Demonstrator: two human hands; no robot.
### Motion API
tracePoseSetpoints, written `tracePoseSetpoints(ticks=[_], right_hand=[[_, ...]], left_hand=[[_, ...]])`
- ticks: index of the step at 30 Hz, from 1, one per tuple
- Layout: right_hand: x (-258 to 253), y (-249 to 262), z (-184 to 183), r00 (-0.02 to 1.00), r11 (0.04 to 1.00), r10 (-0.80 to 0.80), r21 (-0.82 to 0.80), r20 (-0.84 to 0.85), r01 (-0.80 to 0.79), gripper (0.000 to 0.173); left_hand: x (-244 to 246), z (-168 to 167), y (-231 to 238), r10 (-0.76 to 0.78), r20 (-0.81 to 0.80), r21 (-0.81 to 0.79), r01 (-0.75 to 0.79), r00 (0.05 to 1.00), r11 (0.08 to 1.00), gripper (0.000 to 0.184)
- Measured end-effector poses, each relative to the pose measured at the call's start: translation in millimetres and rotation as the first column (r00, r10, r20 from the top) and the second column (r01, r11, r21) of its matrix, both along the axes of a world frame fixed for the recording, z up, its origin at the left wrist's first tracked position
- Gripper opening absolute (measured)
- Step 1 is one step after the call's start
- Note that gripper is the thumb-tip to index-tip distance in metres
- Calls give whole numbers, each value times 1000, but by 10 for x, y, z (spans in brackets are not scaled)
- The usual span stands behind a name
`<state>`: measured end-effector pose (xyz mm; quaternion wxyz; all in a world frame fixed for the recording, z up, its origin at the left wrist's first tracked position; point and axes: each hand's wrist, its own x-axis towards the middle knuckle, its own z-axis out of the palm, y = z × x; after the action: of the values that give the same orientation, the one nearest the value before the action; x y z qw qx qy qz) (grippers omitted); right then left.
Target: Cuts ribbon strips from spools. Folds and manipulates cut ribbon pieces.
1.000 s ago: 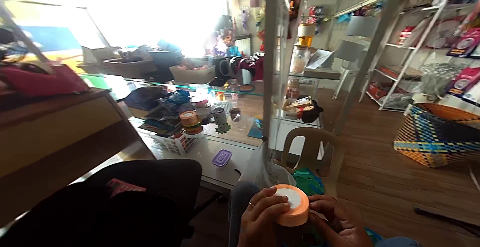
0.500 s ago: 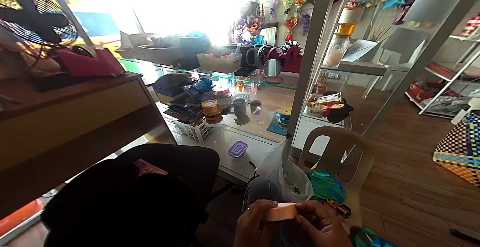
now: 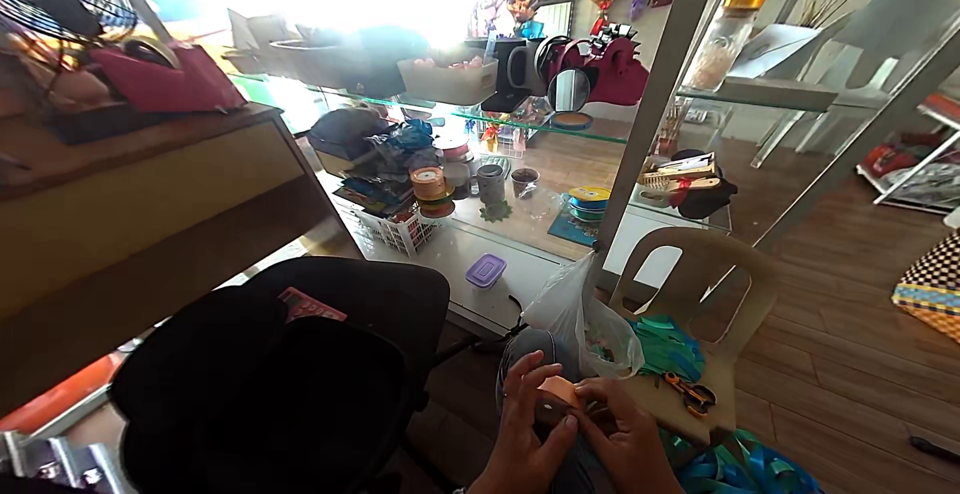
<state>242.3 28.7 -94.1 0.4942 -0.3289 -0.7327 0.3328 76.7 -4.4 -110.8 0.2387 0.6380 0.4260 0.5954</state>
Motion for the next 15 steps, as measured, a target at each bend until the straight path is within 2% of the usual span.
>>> tracePoseSetpoints(ticks=[3, 7, 10, 15], right_hand=[[23, -32, -72, 1000, 1000, -16, 16, -24, 17, 26], [71, -83, -145, 998, 1000, -15, -5, -68, 15, 28], [111, -98, -186, 993, 998, -15, -67, -113, 7, 30], [151, -84, -240, 988, 996, -5, -92, -152, -10, 29]], left_hand=[[63, -17, 12, 37, 18, 0, -37, 999, 999, 61], [81, -45, -19, 32, 94, -78, -25, 995, 997, 63], [58, -73, -69, -2, 172, -123, 23, 985, 992, 54], [-1, -182, -99, -48, 230, -81, 68, 972, 994, 38]])
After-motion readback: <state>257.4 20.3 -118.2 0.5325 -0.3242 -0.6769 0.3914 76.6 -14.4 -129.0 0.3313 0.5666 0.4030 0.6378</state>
